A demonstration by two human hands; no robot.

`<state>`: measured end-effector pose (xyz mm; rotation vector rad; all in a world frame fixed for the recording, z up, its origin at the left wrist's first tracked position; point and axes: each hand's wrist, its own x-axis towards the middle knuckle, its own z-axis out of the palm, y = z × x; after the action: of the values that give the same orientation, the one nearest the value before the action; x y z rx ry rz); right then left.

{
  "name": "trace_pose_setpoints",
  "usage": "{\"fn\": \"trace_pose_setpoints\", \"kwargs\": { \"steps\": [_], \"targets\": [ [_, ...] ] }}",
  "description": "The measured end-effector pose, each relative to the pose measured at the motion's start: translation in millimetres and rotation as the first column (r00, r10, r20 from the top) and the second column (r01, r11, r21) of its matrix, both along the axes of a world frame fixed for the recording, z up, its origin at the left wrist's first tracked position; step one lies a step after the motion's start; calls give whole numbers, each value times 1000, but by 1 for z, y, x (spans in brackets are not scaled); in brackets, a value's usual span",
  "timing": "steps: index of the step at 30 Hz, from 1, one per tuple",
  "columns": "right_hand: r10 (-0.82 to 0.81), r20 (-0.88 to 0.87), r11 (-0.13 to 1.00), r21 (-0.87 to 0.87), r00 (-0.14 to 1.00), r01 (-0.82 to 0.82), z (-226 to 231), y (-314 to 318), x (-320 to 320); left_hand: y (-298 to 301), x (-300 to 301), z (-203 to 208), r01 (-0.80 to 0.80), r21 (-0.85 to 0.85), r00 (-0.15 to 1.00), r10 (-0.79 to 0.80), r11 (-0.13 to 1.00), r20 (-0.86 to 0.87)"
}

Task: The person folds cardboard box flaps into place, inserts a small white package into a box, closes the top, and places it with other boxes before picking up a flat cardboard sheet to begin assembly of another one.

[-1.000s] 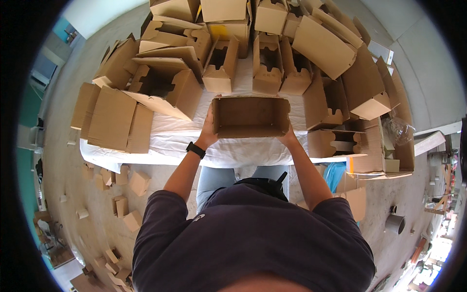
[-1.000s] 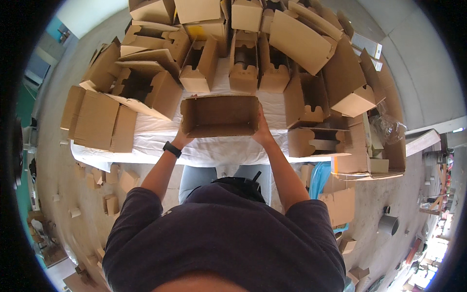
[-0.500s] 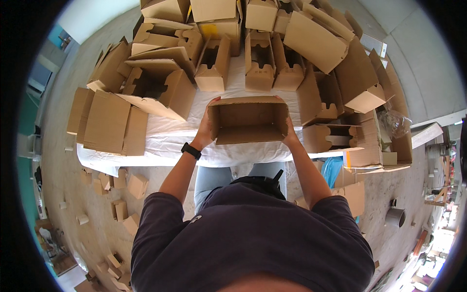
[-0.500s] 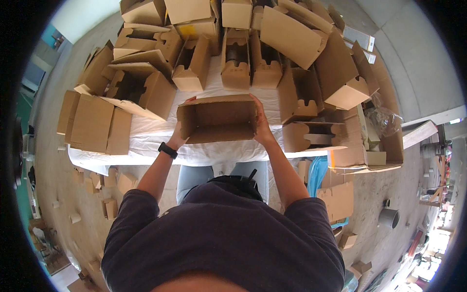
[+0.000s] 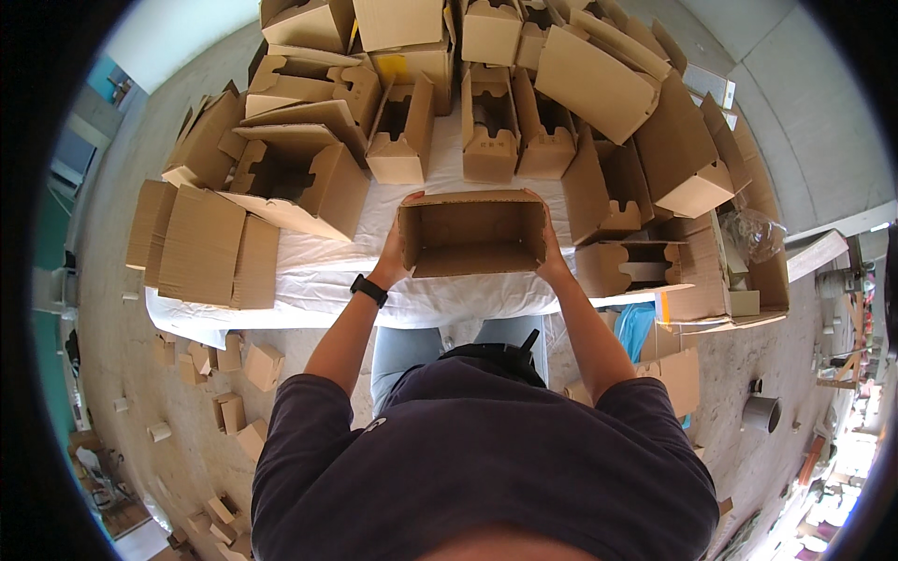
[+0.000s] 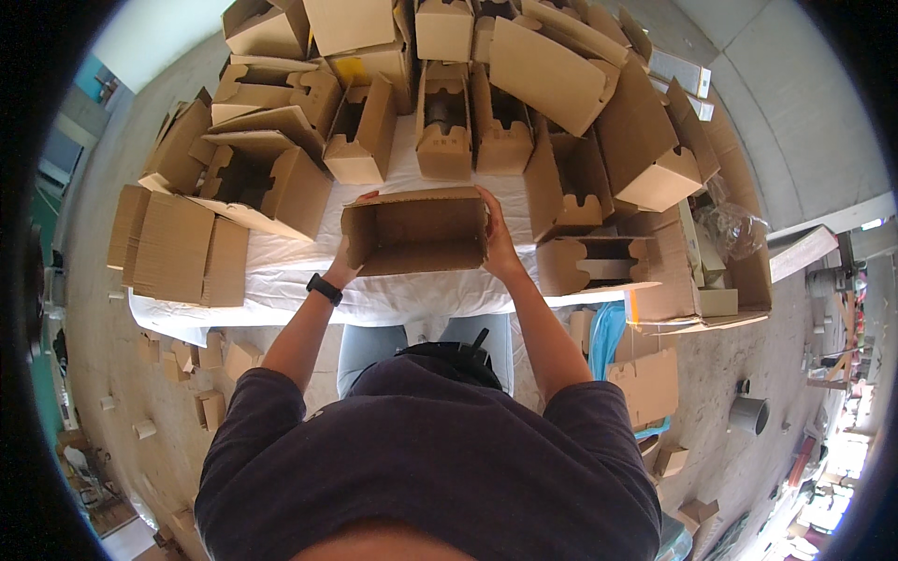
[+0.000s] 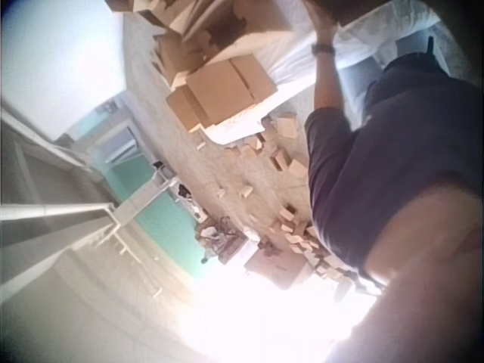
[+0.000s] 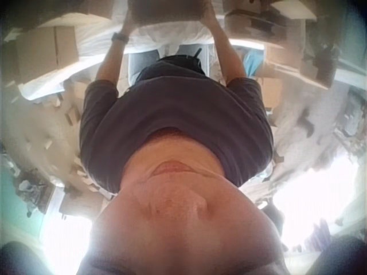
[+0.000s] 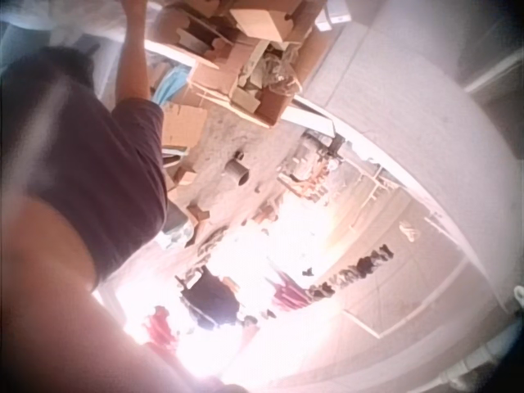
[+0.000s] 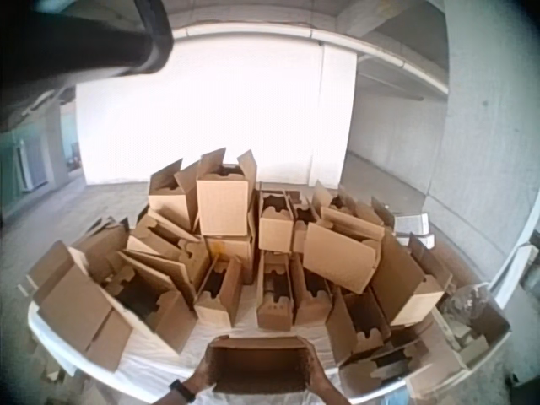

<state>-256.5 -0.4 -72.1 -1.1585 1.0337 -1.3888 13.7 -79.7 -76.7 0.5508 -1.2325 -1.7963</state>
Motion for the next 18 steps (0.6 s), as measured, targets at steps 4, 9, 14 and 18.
{"fn": "trace_pose_setpoints", "kwargs": {
  "steps": [4,9,14,18],
  "targets": [
    [0,-213,1000,7,977,1,-11,-11,-8,-8,2,-8,37,-228,957,32,973,289],
    [-2,-365,995,91,931,37,-6,-19,-16,-26,5,-24,68,-344,801,154,937,578],
    [65,-194,983,181,979,-30,-14,-24,-24,-23,2,-5,90,-270,817,84,959,570],
    [52,-352,991,136,935,-4,-21,-23,-27,-23,10,-20,119,-258,789,67,959,611]
  ]
}}
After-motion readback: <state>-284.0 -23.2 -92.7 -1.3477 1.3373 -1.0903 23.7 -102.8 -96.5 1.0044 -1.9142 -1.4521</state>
